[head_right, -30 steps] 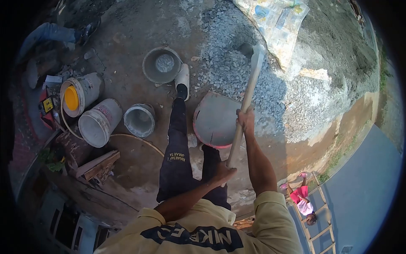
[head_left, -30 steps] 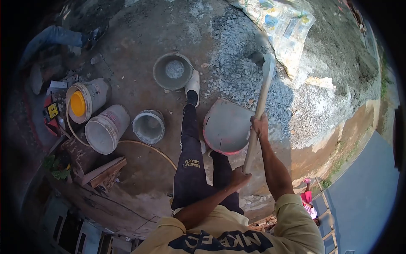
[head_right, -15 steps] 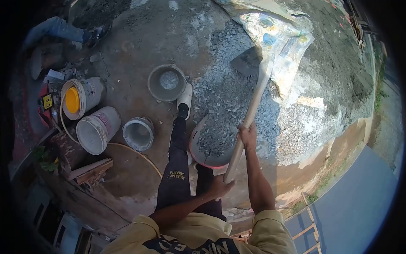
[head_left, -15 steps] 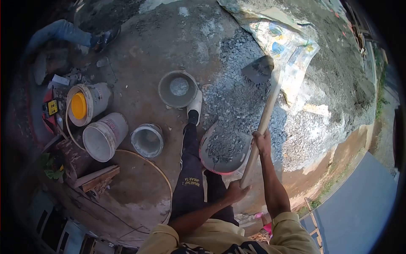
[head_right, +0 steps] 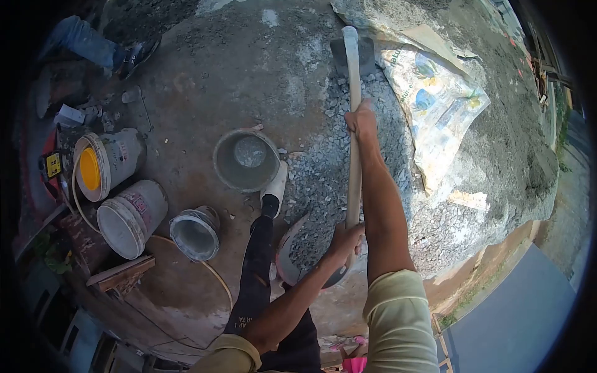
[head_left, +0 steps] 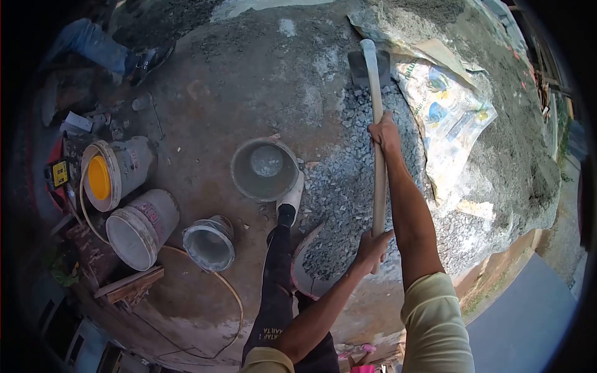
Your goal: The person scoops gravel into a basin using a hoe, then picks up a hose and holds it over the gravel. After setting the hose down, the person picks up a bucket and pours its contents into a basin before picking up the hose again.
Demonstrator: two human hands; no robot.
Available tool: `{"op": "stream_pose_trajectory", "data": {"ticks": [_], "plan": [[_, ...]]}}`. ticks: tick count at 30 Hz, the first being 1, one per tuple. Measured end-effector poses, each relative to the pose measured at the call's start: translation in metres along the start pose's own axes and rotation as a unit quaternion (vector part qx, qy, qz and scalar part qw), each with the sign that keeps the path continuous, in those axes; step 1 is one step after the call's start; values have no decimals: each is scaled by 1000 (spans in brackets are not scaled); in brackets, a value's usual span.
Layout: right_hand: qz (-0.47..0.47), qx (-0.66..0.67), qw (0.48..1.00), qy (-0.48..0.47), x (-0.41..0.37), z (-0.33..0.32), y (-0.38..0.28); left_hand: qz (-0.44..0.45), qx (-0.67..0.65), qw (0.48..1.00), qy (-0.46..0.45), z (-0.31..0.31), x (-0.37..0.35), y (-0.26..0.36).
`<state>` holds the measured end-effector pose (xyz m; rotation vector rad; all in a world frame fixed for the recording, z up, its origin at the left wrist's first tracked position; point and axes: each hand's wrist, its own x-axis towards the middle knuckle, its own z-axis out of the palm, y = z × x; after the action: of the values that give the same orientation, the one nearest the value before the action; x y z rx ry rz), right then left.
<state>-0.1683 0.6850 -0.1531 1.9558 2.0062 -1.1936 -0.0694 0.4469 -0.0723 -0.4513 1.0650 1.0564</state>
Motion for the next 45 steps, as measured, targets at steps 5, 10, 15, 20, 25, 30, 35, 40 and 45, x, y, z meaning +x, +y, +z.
{"op": "stream_pose_trajectory", "data": {"ticks": [5, 10, 15, 20, 25, 30, 35, 40, 45], "plan": [[8, 57, 995, -82, -22, 27, 25, -60, -71, 996, -10, -18, -50, -32], [42, 126, 984, -119, -70, -3, 80, -77, -40, 996, 4, 5, -92, -91], [73, 221, 963, -138, -129, -5, 123, -66, 49, 997, -7, -22, -129, -149], [101, 284, 942, -151, -189, -22, 161, -84, 104, 991, 18, -14, -177, -190], [199, 340, 913, -109, -311, -10, 235, -55, 224, 973, 5, -54, -255, -280], [239, 387, 889, -57, -380, -23, 274, -116, 318, 941, -23, -88, -304, -301], [206, 466, 856, 84, -324, -77, 233, 127, 410, 901, -56, -90, -211, -253], [122, 440, 873, 173, -202, -84, 236, 109, 541, 833, -43, -44, -85, -142], [207, 402, 876, 168, -206, -39, 286, 27, 564, 824, -55, -81, -77, -155]]}}
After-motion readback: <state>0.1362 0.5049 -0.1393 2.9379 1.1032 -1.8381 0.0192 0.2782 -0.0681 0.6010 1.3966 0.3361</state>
